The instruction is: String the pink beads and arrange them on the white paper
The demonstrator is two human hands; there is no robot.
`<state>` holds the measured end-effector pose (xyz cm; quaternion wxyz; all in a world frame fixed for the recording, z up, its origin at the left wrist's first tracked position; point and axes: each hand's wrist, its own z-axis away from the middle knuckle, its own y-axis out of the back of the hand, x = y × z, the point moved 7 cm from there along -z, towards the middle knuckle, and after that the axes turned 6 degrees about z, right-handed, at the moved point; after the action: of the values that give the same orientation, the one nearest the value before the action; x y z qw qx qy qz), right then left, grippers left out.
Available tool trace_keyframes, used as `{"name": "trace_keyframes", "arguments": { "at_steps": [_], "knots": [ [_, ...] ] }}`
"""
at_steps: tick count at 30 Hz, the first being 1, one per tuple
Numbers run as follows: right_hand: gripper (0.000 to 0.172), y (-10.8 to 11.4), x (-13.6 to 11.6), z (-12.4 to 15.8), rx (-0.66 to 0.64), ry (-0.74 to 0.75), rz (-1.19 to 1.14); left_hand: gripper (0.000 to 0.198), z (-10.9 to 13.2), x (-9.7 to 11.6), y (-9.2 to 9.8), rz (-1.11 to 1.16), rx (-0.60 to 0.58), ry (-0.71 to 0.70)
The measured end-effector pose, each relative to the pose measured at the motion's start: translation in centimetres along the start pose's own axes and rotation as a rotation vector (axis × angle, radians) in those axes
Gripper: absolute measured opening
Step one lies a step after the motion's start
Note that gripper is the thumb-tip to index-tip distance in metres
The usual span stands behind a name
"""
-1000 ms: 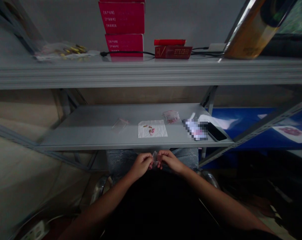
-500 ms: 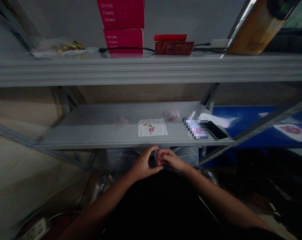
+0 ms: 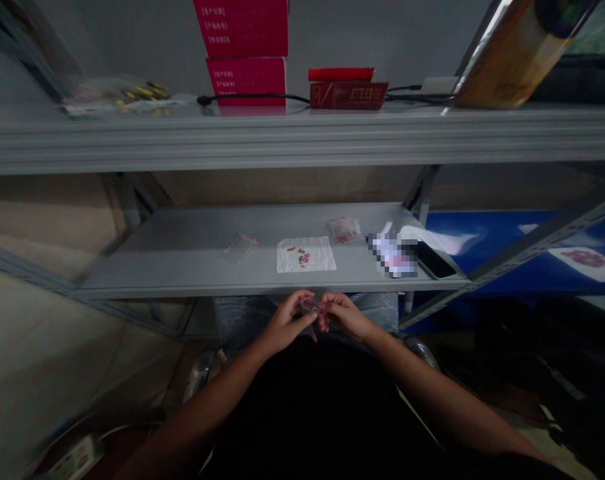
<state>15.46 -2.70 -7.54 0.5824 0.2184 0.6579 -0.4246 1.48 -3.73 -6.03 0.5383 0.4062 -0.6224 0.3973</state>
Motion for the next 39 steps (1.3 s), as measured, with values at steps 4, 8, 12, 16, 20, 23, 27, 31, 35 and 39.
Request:
{"name": "trace_keyframes", "arguments": {
  "at_steps": [4,8,12,16,20,23,27,31,35,39],
  "knots": [
    [0.024,-0.2,-1.5,0.3,0.039,0.131,0.1,0.037,-0.3,-0.5,0.5,0.134,0.078,0.08],
    [0.023,-0.9,-2.7,0.9,0.075,0.24,0.413,0.041,-0.2,-1.1,0.0,0.298,0.083,0.183],
    [0.032,-1.7,-3.9,1.1,0.104,0.302,0.586,0.043,-0.1,-1.8,-0.8,0.329,0.045,0.271],
    [0.036,-1.9,-4.5,1.2,0.111,0.292,0.589,0.045,0.0,-2.3,-0.8,0.333,0.044,0.307],
    [0.036,-1.7,-4.4,1.2,0.126,0.281,0.571,0.047,-0.1,-2.2,-0.7,0.37,0.065,0.307],
    [0.031,-1.5,-4.3,1.3,0.15,0.285,0.558,0.046,-0.2,-1.7,-0.3,0.359,0.095,0.265],
    [0.026,-1.2,-4.1,1.5,0.179,0.29,0.476,0.043,-0.2,-0.6,0.3,0.245,0.134,0.187],
    [0.039,-0.4,-4.4,1.8,0.228,0.317,0.529,0.048,-0.5,0.9,1.4,0.15,0.111,0.139],
    [0.03,0.8,-5.7,1.0,0.28,0.312,0.726,0.049,-2.7,4.0,5.2,0.02,0.174,0.051],
    [0.03,2.3,-8.7,-2.1,0.36,0.386,0.869,0.044,-7.1,7.9,8.5,-0.516,0.125,-0.118]
  ]
}}
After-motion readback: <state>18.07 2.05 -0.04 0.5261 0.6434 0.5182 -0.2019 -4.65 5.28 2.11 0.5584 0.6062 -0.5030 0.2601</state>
